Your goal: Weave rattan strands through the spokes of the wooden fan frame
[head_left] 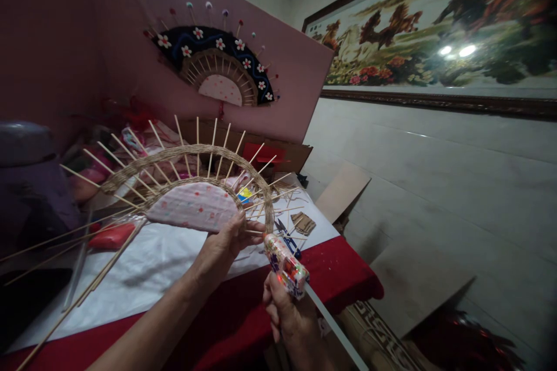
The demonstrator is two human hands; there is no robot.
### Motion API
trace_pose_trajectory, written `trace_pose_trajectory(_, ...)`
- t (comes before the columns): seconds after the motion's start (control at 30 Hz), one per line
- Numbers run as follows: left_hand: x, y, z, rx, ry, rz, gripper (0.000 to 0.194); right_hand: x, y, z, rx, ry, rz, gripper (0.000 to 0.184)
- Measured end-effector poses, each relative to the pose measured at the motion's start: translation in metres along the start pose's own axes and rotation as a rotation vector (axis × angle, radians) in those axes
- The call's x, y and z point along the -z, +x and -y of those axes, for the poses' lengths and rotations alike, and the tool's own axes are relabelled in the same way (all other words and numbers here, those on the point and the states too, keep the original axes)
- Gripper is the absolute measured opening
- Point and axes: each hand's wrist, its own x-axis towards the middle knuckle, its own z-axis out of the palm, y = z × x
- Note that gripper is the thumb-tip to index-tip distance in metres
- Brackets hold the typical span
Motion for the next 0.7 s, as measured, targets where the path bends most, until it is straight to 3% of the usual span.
trace_pose_trajectory(0.7,0.0024,0.0025,0.0035,0.014,0.014,-0.009,0.026,0.001,-0.0022,0.0024,0.004,-0.086,0.063,0.049)
